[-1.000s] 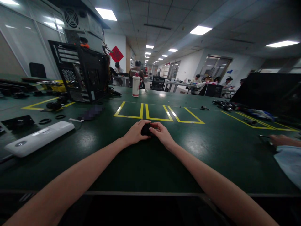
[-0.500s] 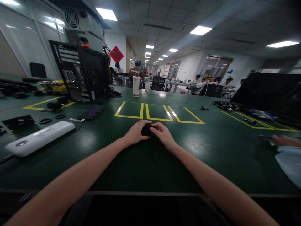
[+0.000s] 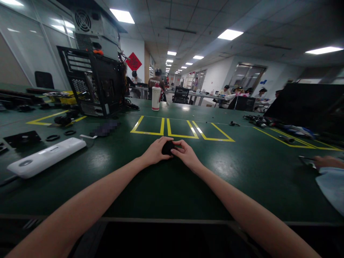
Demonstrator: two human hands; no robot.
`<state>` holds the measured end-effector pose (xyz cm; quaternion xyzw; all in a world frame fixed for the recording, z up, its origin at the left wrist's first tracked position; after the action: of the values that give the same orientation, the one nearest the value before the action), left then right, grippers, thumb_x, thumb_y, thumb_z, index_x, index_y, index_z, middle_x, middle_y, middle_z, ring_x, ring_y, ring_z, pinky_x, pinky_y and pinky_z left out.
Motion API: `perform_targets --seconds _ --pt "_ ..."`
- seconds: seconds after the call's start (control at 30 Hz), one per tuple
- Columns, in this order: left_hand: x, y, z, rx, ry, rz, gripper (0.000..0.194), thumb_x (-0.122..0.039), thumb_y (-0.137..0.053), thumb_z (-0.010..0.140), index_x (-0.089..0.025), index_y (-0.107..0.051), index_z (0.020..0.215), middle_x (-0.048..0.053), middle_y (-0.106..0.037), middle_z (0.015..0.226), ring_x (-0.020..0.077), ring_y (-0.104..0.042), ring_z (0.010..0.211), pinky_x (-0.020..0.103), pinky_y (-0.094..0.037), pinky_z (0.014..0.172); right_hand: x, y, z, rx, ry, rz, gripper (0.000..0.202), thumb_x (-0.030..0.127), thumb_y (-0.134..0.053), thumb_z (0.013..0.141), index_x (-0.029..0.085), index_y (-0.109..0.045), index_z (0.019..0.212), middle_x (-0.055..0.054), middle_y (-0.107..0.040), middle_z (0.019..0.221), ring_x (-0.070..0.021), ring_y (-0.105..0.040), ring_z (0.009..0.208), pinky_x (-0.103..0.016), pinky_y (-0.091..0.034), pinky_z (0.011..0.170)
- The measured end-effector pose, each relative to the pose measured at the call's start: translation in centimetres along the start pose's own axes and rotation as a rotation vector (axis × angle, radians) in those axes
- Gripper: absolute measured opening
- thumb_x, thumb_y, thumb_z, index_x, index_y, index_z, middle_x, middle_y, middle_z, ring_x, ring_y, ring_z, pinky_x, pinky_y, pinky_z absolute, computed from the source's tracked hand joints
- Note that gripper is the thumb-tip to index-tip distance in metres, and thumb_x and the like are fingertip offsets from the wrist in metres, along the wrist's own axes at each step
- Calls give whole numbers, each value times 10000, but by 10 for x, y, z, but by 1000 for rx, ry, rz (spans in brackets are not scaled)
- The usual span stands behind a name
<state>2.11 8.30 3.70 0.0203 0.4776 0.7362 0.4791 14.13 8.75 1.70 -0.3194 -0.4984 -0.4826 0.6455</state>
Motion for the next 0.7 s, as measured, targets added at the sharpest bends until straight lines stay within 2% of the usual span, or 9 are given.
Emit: perform_targets --seconds 0.13,0.23,0.37,0.53,0.7 --pt "-1 1 0 -2 -8 -8 603 -271 -673 643 -243 -378 1169 43 -481 1137 226 -473 1046 395 -392 897 -1 5 3 -58 19 -86 213 308 -586 705 190 -529 874 -15 -569 912 -141 -567 859 -326 -460 813" --pt "-1 1 0 -1 -3 -9 608 -271 -674 642 -240 -377 1172 45 -483 1134 226 -477 1039 394 -396 890 -4 8 5 -94 -44 -100 263 307 -606 688 185 -533 909 -32 -577 945 -151 -563 869 -348 -452 827" --pt "1 0 0 3 5 -15 606 -262 -676 636 -248 -383 1166 42 -484 1128 231 -481 1032 401 -398 881 -3 5 3 -54 -100 -74 295 284 -623 671 181 -542 936 -52 -586 985 -169 -563 917 -370 -427 867" --pt "2 0 0 -1 -2 -19 598 -257 -676 631 -243 -392 1156 43 -487 1118 231 -483 1023 397 -397 877 0 1 0 13 -42 23 344 222 -667 615 202 -506 918 -26 -564 999 -171 -564 942 -352 -446 839" --pt "1 -1 1 -6 -16 -23 601 -266 -678 630 -241 -393 1159 39 -489 1115 225 -478 1030 392 -388 893 1 5 2 -41 -25 -66 226 276 -612 679 190 -529 870 -23 -575 930 -143 -565 860 -331 -446 820"
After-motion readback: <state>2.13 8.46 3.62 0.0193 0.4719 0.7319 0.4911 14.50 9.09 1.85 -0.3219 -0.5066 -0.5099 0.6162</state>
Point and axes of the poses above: each hand's wrist, its own z-axis towards the middle knuckle, its own y-axis out of the back of the hand, x = y × z, the point moved 6 cm from there along z, towards the middle knuckle
